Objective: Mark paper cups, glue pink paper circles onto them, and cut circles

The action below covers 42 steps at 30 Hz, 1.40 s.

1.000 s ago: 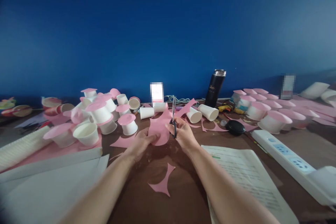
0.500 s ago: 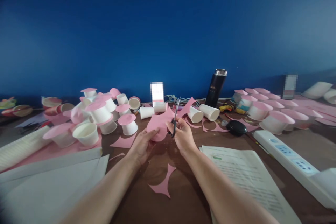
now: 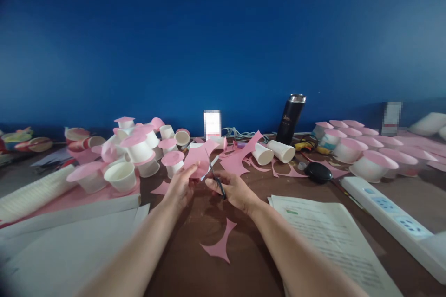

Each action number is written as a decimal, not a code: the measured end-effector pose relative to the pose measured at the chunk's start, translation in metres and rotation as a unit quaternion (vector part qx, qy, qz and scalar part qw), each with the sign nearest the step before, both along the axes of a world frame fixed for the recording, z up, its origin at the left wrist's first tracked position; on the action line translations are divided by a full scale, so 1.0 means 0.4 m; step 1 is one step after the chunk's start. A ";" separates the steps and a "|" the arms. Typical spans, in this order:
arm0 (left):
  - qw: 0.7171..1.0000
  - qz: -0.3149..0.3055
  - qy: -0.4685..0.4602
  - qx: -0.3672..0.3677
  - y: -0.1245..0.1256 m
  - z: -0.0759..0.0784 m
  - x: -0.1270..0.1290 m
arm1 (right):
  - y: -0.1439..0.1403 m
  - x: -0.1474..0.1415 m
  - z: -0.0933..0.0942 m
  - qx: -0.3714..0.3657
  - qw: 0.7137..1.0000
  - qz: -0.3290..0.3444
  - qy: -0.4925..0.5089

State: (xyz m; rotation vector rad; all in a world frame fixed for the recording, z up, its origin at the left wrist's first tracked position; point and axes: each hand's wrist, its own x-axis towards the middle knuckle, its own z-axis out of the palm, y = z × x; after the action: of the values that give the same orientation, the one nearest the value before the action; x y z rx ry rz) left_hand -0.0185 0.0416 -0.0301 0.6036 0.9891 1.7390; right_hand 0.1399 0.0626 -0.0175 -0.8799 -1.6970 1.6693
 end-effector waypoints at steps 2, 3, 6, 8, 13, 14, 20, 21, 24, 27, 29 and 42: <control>1.000 -0.005 0.004 -0.002 0.000 -0.002 0.002 | 0.001 0.001 0.005 0.007 1.000 -0.009 0.005; 1.000 -0.009 0.004 -0.001 0.000 0.000 0.003 | 0.002 0.002 0.008 0.013 1.000 -0.017 0.005; 1.000 -0.011 -0.001 -0.005 -0.004 0.010 0.006 | 0.004 0.003 0.011 0.027 0.999 -0.033 -0.005; 1.000 -0.009 -0.005 -0.008 -0.006 0.017 0.008 | 0.005 0.003 0.010 0.029 0.999 -0.034 -0.012; 1.000 -0.018 -0.010 -0.006 -0.006 0.017 0.009 | 0.005 0.002 0.006 0.046 0.998 -0.032 -0.015; 1.000 -0.018 -0.011 -0.005 -0.006 0.015 0.010 | 0.005 0.002 0.006 0.050 0.998 -0.034 -0.013; 0.999 -0.031 -0.008 0.005 -0.005 0.009 0.012 | 0.005 0.001 0.013 0.064 0.997 -0.041 -0.019; 0.999 -0.035 -0.008 0.008 -0.006 0.008 0.012 | 0.004 0.001 0.014 0.064 0.997 -0.042 -0.021; 0.999 -0.040 -0.010 0.012 -0.006 0.008 0.011 | 0.003 0.000 0.013 0.063 0.997 -0.044 -0.027; 0.999 -0.033 -0.013 0.004 -0.008 0.009 0.012 | 0.004 -0.001 0.007 0.061 0.997 -0.041 -0.017; 0.999 -0.031 -0.013 0.002 -0.008 0.010 0.013 | 0.005 -0.002 0.004 0.061 0.997 -0.038 -0.011; 0.999 -0.037 -0.012 0.007 -0.007 0.009 0.013 | 0.006 -0.001 0.006 0.084 0.995 -0.043 -0.024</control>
State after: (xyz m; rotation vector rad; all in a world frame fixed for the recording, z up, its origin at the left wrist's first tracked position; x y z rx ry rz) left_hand -0.0134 0.0388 -0.0265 0.6196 0.9283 1.6859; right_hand 0.1397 0.0651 -0.0151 -0.9048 -1.7757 1.4373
